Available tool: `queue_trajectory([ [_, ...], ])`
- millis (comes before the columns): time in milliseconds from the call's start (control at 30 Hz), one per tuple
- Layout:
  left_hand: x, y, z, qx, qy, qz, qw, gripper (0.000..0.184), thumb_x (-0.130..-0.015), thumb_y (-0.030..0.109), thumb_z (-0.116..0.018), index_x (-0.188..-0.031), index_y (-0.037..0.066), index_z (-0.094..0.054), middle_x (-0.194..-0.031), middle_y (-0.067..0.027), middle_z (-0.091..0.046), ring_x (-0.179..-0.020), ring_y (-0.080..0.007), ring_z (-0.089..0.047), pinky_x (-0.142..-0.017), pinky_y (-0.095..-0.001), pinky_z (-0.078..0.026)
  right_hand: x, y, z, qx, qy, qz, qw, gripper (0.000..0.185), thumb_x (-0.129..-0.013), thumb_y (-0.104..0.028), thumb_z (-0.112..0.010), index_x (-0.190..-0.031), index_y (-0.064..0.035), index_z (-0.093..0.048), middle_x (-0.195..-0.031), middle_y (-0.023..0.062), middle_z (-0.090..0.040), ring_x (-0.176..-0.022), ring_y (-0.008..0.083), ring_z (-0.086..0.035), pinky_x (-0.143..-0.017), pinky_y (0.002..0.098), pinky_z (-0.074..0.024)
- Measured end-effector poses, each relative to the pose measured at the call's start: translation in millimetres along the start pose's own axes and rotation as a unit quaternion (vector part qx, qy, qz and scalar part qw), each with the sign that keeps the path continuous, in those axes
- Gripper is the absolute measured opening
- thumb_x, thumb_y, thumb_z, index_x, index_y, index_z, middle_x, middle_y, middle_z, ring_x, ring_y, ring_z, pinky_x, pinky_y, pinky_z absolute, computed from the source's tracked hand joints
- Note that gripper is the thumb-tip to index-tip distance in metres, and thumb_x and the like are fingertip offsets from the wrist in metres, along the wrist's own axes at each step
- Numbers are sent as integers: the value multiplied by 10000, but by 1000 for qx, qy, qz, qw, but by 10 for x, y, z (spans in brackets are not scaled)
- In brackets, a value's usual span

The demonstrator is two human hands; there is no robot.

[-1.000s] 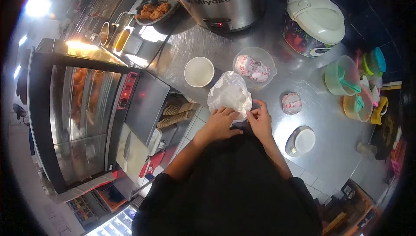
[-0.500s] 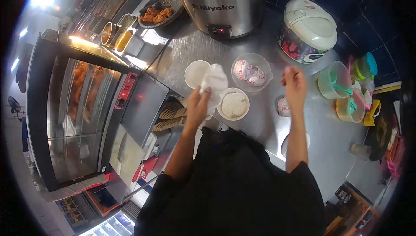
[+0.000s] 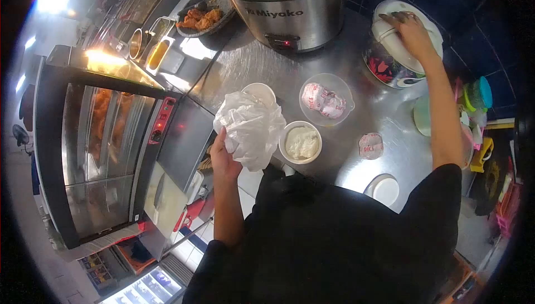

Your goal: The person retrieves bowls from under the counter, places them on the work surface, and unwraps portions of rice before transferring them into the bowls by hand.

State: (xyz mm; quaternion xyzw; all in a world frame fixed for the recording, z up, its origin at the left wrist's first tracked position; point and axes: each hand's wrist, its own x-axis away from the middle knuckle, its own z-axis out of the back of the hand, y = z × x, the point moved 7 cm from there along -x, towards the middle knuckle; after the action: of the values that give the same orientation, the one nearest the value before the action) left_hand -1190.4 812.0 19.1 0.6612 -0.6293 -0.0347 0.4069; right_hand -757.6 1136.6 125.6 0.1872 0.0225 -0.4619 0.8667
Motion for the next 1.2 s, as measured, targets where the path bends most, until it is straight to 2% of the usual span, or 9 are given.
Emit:
queue_trajectory([
  [233,-63,15,-512,-7,-24,4,1000,485,-1000,308,-482,-1380,8,-446,-1343,-165,-552,-1209,-342,-547,-1025,-515,-433,99,-67,134,79,27,119,989,514,-841,-117,-534,-1334,-260,-569,-1203,137,-593,-1163,374,-551,-977,403,-495],
  [367,-223,26,-1081,-83,-18,-34,996,443,-1002,294,-495,-1354,28,-471,-1302,-149,-579,-1188,-303,-569,-1003,-481,-462,133,122,272,-3,71,97,993,479,-857,-85,-530,-1313,-222,-586,-1258,119,-601,-1166,350,-561,-983,390,-488],
  [467,-244,123,-1752,-165,-80,-171,968,445,-995,279,-519,-1359,27,-474,-1306,-145,-575,-1172,-280,-582,-978,-431,-486,158,739,534,-256,147,-45,954,631,-812,55,-510,-1380,-218,-535,-1242,142,-629,-1190,283,-580,-1020,354,-461],
  [533,-415,44,-2081,-454,-103,-289,836,435,-987,234,-534,-1358,15,-474,-1356,-146,-537,-1210,-270,-555,-1005,-423,-461,250,1159,780,-458,173,-154,858,726,-773,123,-479,-1402,-238,-518,-1271,159,-619,-1193,250,-589,-1035,335,-446],
  [700,-615,-986,-4090,-596,-326,-475,559,453,-879,130,-600,-1326,110,-532,-1534,-208,-316,-1437,-436,-229,-1149,-570,-202,267,1620,698,-548,176,-140,805,650,-765,138,-557,-1379,-77,-530,-1241,134,-644,-1111,197,-607,-980,306,-468],
  [833,-1314,-2306,-4496,-795,-404,-252,377,496,-899,386,-567,-1360,203,-556,-1588,-151,-232,-1461,-460,-104,-1123,-686,-81,248,1523,724,-595,137,-132,781,645,-800,128,-594,-1407,-66,-492,-1277,111,-617,-1168,184,-563,-1024,306,-429],
  [933,-1812,-3014,-4353,-801,-415,-54,428,488,-870,432,-568,-1323,254,-595,-1601,-130,-205,-1470,-454,-52,-1111,-713,-13,291,1533,765,-595,126,-150,779,644,-794,133,-602,-1395,-78,-508,-1287,124,-611,-1193,196,-563,-1033,310,-430],
  [1033,-1849,-3098,-4371,-863,-428,-106,247,457,-833,400,-591,-1269,275,-636,-1607,-113,-195,-1480,-435,-6,-1086,-740,45,313,1549,778,-590,140,-154,780,619,-780,134,-612,-1359,-74,-544,-1279,128,-622,-1164,199,-579,-1015,303,-439],
  [1200,-1934,-3098,-4348,-808,-499,-114,291,330,-800,294,-588,-1068,161,-728,-1371,-146,-521,-1395,-368,-330,-1119,-651,-128,279,1383,707,-545,149,-137,813,591,-757,101,-592,-1316,-91,-582,-1272,130,-633,-1154,241,-604,-1003,322,-451],
])
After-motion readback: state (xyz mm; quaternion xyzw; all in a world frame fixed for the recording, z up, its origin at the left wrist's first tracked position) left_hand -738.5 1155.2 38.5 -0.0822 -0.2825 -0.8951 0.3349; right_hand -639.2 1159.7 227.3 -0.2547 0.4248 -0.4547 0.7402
